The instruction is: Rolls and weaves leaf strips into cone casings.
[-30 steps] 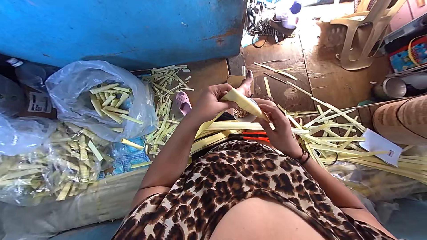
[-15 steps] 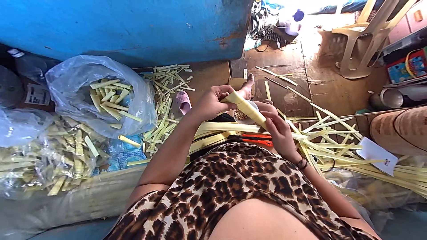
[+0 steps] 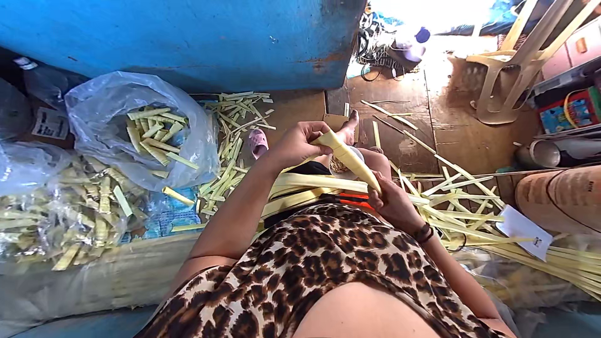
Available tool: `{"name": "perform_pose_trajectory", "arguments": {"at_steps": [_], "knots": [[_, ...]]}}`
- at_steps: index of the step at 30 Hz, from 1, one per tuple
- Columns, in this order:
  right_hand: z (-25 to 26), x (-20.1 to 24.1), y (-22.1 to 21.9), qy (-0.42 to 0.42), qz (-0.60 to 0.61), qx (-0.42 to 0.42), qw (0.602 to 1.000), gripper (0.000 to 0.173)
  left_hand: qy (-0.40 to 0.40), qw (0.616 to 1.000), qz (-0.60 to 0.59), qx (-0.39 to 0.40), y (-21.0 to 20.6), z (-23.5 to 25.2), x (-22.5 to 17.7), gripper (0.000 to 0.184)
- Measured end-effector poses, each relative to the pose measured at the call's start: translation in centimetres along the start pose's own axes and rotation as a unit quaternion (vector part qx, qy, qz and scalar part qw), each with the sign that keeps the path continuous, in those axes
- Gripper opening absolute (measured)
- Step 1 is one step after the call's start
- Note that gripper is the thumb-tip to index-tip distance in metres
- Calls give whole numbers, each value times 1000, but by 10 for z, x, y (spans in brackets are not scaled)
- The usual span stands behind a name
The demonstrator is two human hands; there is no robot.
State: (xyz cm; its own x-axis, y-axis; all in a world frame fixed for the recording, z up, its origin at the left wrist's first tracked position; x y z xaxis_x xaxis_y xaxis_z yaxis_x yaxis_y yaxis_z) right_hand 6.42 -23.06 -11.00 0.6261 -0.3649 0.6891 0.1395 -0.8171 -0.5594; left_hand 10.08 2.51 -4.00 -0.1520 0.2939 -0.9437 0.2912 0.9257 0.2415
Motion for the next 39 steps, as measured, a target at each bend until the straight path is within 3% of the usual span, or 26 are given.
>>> {"name": "perform_pose_trajectory", "arguments": {"at_steps": [1,3,4,6,8,10,12,13,15,16,17,19,21,22,23,24,25,26,27,28,29,31,32,34,35,39], "knots": [[-1,4,1,63,-81,-1,995,36,-1,1000,2,0,0,2,1,25],[-4,9,5,242,-314,11,918,33,-4,1000,4,-6,1,4,4,24],[-4,9,5,276,-345,19,897,35,-5,1000,7,-8,2,4,4,24],[-1,7,5,134,-187,25,973,31,-10,1000,16,-2,4,4,2,26],[0,1,2,-13,-15,10,1000,42,-15,1000,15,9,4,3,0,25],[-3,8,2,98,-160,2,982,34,-12,1000,19,9,4,5,1,23],[-5,11,3,281,-372,23,885,34,-7,1000,21,-1,6,6,3,23],[-5,10,3,291,-382,28,877,36,-7,1000,16,-3,6,6,4,24],[-3,4,2,104,-171,26,979,30,-13,1000,-2,0,7,6,4,26],[-2,-1,-1,3,-51,23,998,38,-16,1000,-10,2,7,5,3,26],[-3,-3,-2,-27,-5,24,999,43,-19,1000,-13,3,6,5,3,25],[-5,7,-1,116,-157,16,981,32,-15,1000,-8,-5,6,6,2,22],[-7,12,2,307,-383,20,871,34,-11,1000,1,-18,7,6,4,22],[-6,12,2,325,-401,25,856,35,-11,1000,4,-20,7,7,5,23],[-5,11,3,260,-346,31,901,32,-16,1000,3,-19,7,7,5,25],[-3,8,2,134,-220,32,966,31,-20,1000,0,-16,8,7,6,26],[-2,2,-1,16,-94,27,995,38,-23,1000,-3,-13,8,6,6,26],[-3,-1,-3,-34,-35,30,998,43,-23,1000,-6,-12,8,5,6,25],[-5,2,-3,-5,-69,29,997,42,-24,1000,-5,-13,8,5,7,24],[-7,7,-4,85,-182,27,979,35,-25,1000,-3,-19,8,5,8,23],[-9,12,-4,203,-321,27,925,29,-27,999,-2,-26,9,5,9,23],[-12,14,-5,348,-474,27,808,43,-25,999,-3,-31,10,4,10,27],[-11,14,-5,327,-463,35,823,45,-23,999,-5,-29,9,4,10,30],[-11,11,-5,152,-289,68,943,45,-30,999,-10,-26,9,2,11,32],[-13,9,-5,77,-191,74,976,46,-35,999,-16,-27,8,1,12,31],[-19,3,-11,-66,-33,111,991,57,-44,996,-79,-26,6,0,17,25]]}}
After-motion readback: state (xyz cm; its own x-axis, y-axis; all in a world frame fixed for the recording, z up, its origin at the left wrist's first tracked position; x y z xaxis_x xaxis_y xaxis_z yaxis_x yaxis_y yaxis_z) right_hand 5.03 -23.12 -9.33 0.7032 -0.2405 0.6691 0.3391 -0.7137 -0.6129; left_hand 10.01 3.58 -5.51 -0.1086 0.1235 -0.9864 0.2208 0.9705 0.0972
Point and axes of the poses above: each hand's wrist, its own z-axis towards the middle knuckle, its own y-axis out of the back of the hand, x = y × z, the point moved 5 cm from there along z, towards the middle knuckle, and after that the axes turned 9 degrees about z, right-handed, at the moved point
